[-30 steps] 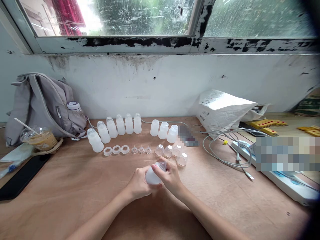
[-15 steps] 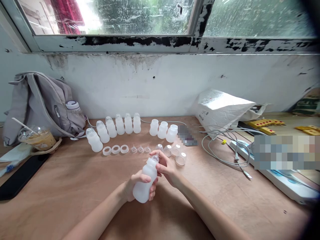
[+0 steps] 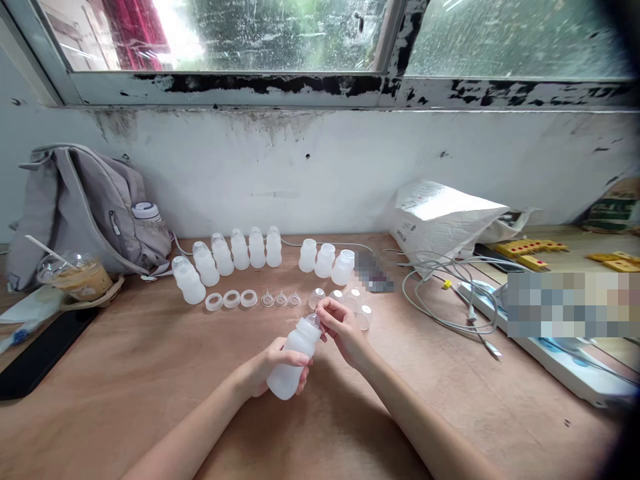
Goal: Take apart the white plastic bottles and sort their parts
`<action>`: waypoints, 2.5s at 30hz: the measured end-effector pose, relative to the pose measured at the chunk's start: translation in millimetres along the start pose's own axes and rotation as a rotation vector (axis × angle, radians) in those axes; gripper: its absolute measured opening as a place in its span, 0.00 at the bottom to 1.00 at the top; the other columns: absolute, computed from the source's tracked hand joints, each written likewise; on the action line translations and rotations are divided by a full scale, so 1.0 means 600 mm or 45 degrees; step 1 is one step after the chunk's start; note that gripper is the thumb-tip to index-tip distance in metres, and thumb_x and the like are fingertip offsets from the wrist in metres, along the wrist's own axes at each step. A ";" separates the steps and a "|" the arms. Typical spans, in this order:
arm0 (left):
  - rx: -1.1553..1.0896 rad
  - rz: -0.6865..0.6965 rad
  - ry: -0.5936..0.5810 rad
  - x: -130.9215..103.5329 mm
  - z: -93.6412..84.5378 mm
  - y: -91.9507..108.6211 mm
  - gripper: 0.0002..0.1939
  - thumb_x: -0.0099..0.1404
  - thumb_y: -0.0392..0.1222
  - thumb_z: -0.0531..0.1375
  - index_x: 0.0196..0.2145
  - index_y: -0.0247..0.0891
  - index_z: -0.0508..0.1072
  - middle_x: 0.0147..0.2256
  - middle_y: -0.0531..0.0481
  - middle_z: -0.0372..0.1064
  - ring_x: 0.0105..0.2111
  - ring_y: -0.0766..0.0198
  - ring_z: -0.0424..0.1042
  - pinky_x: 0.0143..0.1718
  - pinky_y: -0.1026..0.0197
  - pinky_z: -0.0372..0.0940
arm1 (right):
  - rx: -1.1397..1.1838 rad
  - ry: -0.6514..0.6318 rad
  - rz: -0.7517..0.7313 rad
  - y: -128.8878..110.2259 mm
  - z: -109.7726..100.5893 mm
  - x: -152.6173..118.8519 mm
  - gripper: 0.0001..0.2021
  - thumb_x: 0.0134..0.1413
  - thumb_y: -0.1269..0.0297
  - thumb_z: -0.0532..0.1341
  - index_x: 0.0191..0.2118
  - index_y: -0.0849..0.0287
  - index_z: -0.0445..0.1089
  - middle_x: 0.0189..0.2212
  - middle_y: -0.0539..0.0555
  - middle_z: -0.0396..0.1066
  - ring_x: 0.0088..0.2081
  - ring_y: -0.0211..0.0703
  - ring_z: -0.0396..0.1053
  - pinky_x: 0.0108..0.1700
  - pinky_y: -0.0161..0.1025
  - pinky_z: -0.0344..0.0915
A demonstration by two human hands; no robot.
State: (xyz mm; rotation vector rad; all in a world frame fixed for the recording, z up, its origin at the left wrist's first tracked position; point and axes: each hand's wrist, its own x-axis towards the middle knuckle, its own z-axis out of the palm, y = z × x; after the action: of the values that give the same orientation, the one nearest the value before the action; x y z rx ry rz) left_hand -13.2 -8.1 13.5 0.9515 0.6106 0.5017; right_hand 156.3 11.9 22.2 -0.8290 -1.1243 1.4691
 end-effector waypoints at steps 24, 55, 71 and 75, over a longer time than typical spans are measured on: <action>-0.031 -0.099 -0.024 -0.002 -0.015 0.007 0.13 0.50 0.43 0.60 0.31 0.30 0.68 0.21 0.50 0.64 0.19 0.68 0.65 0.20 0.66 0.59 | 0.203 -0.148 0.120 -0.002 -0.014 0.004 0.09 0.45 0.66 0.62 0.35 0.60 0.72 0.25 0.51 0.63 0.25 0.34 0.58 0.24 0.33 0.55; -0.210 0.530 0.673 0.022 -0.051 0.012 0.20 0.57 0.46 0.58 0.47 0.39 0.61 0.39 0.49 0.67 0.36 0.64 0.68 0.36 0.64 0.62 | -0.954 -0.219 -0.299 0.033 -0.006 0.000 0.08 0.52 0.59 0.57 0.34 0.55 0.69 0.28 0.52 0.68 0.28 0.39 0.64 0.29 0.37 0.61; 0.683 0.847 0.951 0.009 -0.052 0.011 0.22 0.55 0.44 0.59 0.48 0.39 0.65 0.48 0.45 0.64 0.49 0.56 0.62 0.50 0.57 0.57 | -1.130 0.056 -0.654 -0.023 0.029 0.042 0.04 0.55 0.62 0.55 0.31 0.55 0.64 0.30 0.53 0.64 0.32 0.43 0.63 0.34 0.41 0.61; 0.732 0.954 1.190 0.015 -0.065 0.013 0.18 0.58 0.43 0.56 0.47 0.40 0.63 0.48 0.45 0.61 0.47 0.58 0.61 0.46 0.57 0.58 | -1.337 0.088 -0.816 -0.059 0.032 0.086 0.04 0.56 0.66 0.52 0.32 0.55 0.62 0.34 0.55 0.63 0.34 0.44 0.63 0.35 0.40 0.60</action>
State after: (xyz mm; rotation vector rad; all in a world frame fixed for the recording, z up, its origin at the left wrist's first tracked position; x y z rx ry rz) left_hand -34.1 24.3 0.8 1.4904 1.2800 1.5415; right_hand 139.5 57.9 65.4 -1.0387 -1.9052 0.2467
